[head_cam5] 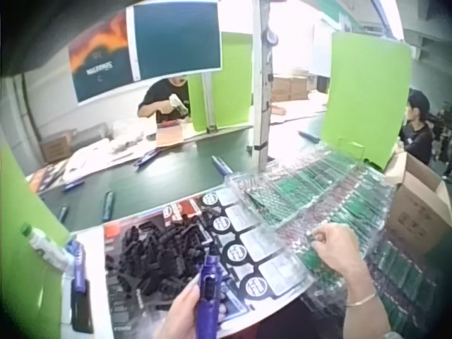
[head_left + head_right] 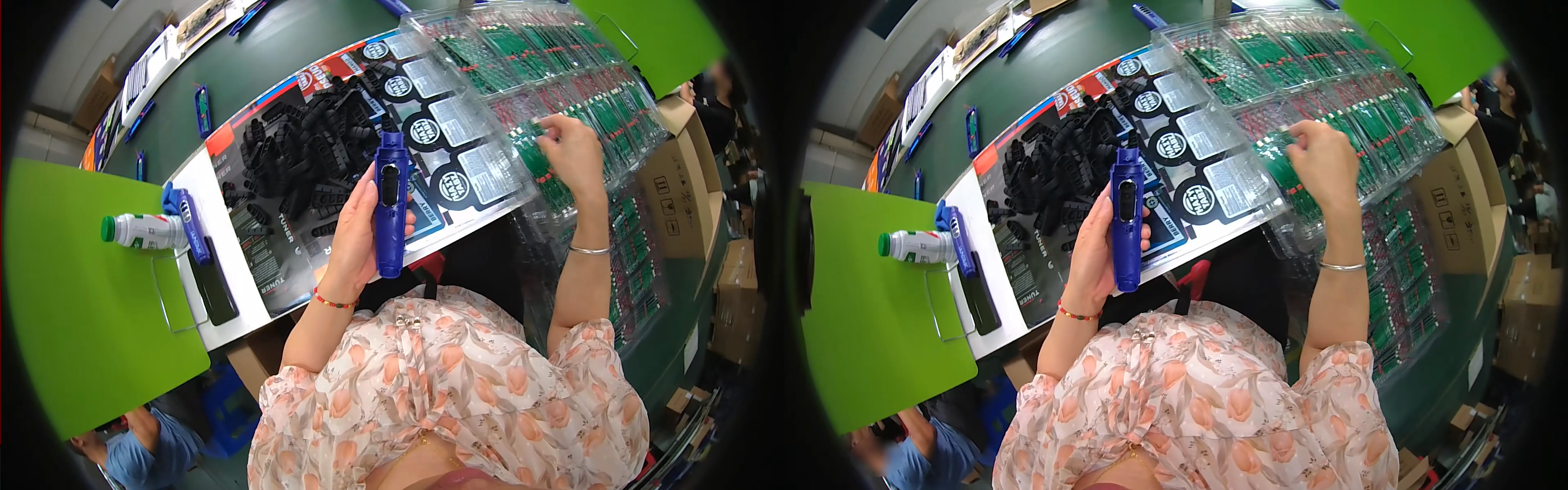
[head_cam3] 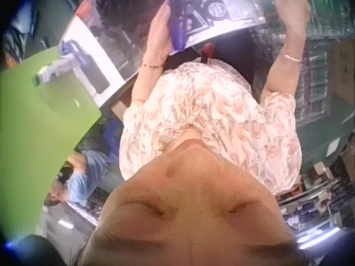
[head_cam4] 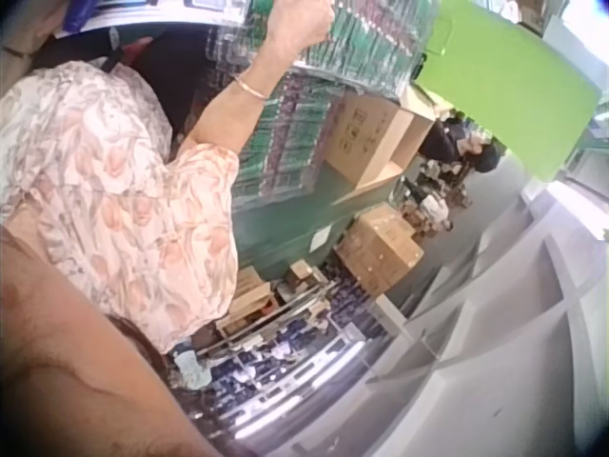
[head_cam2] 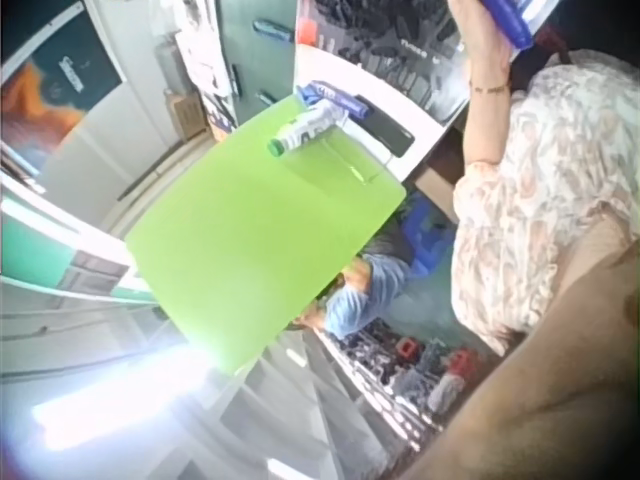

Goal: The person is assembling electronic components by inserting small green parts into blue plastic housings.

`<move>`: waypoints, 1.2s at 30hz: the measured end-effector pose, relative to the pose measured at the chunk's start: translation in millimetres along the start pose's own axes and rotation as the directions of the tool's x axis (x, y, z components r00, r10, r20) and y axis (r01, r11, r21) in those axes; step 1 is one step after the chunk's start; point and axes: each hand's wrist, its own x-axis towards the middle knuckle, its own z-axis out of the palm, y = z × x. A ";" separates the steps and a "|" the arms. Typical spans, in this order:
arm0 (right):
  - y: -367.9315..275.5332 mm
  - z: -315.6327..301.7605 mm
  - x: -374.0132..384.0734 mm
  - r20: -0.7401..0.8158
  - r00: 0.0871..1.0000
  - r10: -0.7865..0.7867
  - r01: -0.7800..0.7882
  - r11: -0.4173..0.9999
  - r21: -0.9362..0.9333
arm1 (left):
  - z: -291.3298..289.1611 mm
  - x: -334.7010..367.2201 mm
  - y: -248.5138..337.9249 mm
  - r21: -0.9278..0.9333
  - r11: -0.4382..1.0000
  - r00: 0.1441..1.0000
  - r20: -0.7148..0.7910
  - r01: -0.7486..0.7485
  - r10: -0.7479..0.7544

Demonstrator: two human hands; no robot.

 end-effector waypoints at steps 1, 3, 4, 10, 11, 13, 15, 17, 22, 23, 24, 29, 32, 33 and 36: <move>1.6 -3.4 0.1 -0.076 0.997 -0.002 -0.002 0.999 -0.050 | 0.9 0.0 0.3 -0.011 1.000 1.000 0.013 -0.010 0.010; -30.8 -27.1 -5.7 -0.272 0.961 0.046 -0.024 0.996 0.083 | 3.5 -2.6 5.4 -0.012 1.000 1.000 -0.014 -0.009 0.009; -46.5 -34.1 -9.6 -0.341 0.939 0.053 0.041 0.964 0.262 | 2.8 -2.2 6.1 -0.015 1.000 1.000 -0.025 -0.003 0.002; -118.4 -12.1 -49.2 0.048 0.985 -0.168 -0.010 0.224 0.975 | 0.7 -2.1 11.8 -0.062 0.997 0.996 0.079 -0.038 0.043; -125.5 -0.7 -56.3 0.089 0.980 -0.178 -0.051 0.205 0.977 | 3.7 -3.5 12.8 -0.090 0.995 0.996 0.075 -0.042 0.048; -131.8 16.5 -65.1 0.140 0.970 -0.199 -0.104 0.182 0.978 | -0.1 -2.2 12.1 -0.116 0.992 0.990 0.121 -0.056 0.070; -135.4 28.7 -69.9 0.160 0.961 -0.226 -0.123 0.169 0.978 | -1.1 -1.6 11.8 -0.108 0.992 0.992 0.100 -0.066 0.077; -137.6 34.4 -72.1 0.195 0.951 -0.240 -0.151 0.190 0.970 | -6.9 -1.1 11.6 -0.092 0.993 0.987 0.140 -0.068 0.080; -138.5 41.8 -70.6 0.230 0.934 -0.273 -0.170 0.225 0.959 | -5.8 -2.9 13.7 -0.030 0.997 0.990 0.120 -0.074 0.077; -137.9 42.3 -68.5 0.240 0.929 -0.281 -0.176 0.235 0.956 | -6.5 -2.6 13.9 -0.024 0.997 0.989 0.128 -0.069 0.071; -137.4 43.0 -66.5 0.250 0.924 -0.289 -0.181 0.244 0.953 | -7.6 -1.9 13.4 -0.024 0.998 0.989 0.129 -0.066 0.069; -138.2 45.2 -57.8 0.323 0.898 -0.300 -0.245 0.267 0.932 | -10.9 -0.4 12.9 -0.014 0.999 0.988 0.146 -0.049 0.051; -141.0 51.9 -57.2 0.342 0.894 -0.290 -0.277 0.241 0.930 | -9.5 0.8 12.8 -0.016 0.999 0.991 0.127 -0.032 0.033; -141.6 54.2 -57.7 0.342 0.896 -0.282 -0.283 0.229 0.931 | -11.0 1.2 12.6 -0.012 0.999 0.989 0.143 -0.030 0.031; -144.4 55.7 -59.5 0.343 0.893 -0.291 -0.292 0.204 0.934 | -14.4 1.6 11.6 0.006 0.999 0.987 0.153 -0.038 0.037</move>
